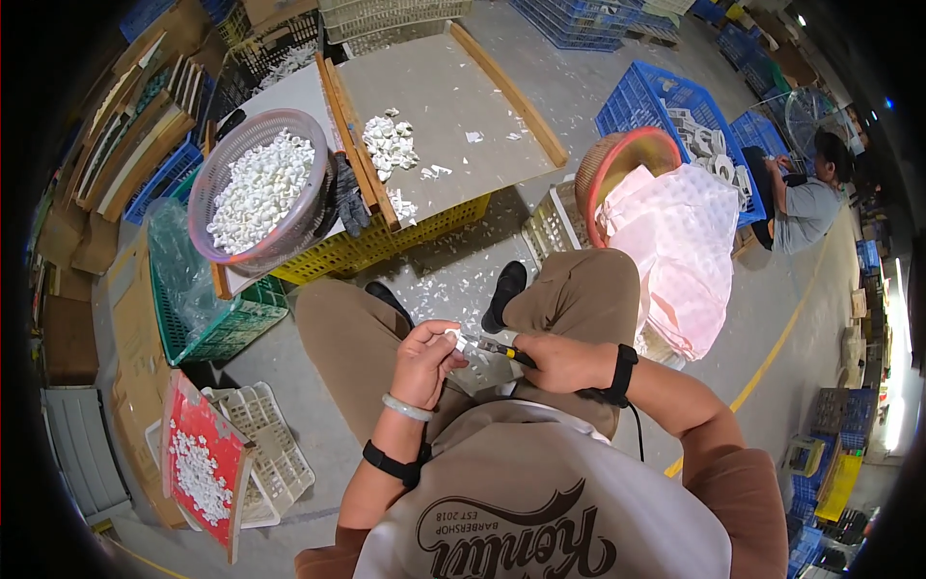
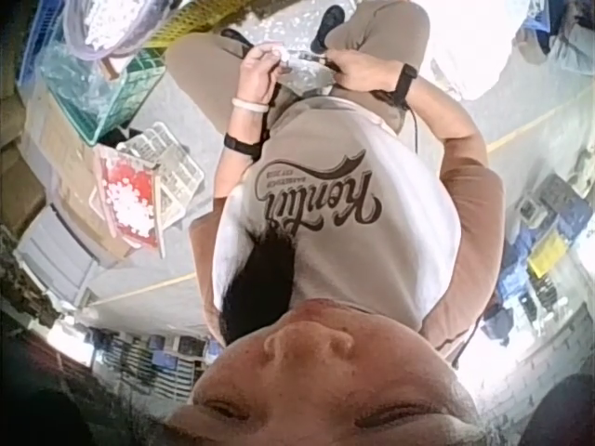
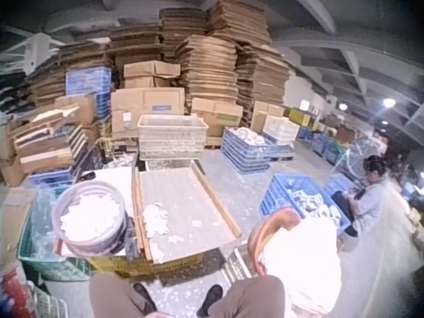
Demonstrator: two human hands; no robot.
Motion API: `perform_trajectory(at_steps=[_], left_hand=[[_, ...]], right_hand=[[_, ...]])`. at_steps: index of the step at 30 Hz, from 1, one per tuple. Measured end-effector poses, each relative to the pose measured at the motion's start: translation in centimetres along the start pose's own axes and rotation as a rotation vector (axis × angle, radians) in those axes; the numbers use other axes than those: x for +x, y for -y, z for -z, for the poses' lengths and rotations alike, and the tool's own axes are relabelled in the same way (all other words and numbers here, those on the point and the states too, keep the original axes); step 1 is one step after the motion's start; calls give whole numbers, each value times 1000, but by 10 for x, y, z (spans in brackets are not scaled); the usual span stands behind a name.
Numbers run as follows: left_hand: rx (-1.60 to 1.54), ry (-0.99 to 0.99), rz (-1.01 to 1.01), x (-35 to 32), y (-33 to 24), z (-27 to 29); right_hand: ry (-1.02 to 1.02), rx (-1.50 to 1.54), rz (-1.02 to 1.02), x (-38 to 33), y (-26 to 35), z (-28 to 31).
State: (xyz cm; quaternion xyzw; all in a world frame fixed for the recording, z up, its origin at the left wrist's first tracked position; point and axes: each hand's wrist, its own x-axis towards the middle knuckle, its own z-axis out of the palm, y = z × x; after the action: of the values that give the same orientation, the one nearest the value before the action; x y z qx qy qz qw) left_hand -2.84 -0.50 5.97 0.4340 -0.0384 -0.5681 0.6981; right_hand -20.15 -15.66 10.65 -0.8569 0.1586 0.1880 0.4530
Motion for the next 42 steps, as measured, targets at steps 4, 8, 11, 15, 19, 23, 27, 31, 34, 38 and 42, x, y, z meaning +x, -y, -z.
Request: perform_trajectory(at_steps=[4,8,11,15,19,23,27,31,34,38,42], left_hand=[[2,16,3,1,2,4],[2,10,4,0,-2,-1],[-31,12,29,0,0,5],[-40,12,37,0,-5,1],[-120,50,44,-1,-4,4],[-217,87,15,0,4,11],[-164,78,23,-1,2,7],[-141,89,20,-1,1,6],[-136,94,45,-4,-3,3],[-87,65,48,-6,-1,4],[-80,45,43,-6,-1,3]], right_hand=[[-34,-50,-38,1,-1,-4],[-86,-24,-33,1,-9,-1],[-42,24,-89,-3,-6,5],[33,190,-52,-4,-22,-6],[135,410,-44,-11,-29,-16],[163,379,-38,-11,-25,-15],[152,374,-49,-11,-10,-11],[133,302,-61,-10,-4,-8],[110,239,-57,-11,-2,-7],[108,218,-104,-13,3,-6],[88,210,-76,-13,3,-6]])
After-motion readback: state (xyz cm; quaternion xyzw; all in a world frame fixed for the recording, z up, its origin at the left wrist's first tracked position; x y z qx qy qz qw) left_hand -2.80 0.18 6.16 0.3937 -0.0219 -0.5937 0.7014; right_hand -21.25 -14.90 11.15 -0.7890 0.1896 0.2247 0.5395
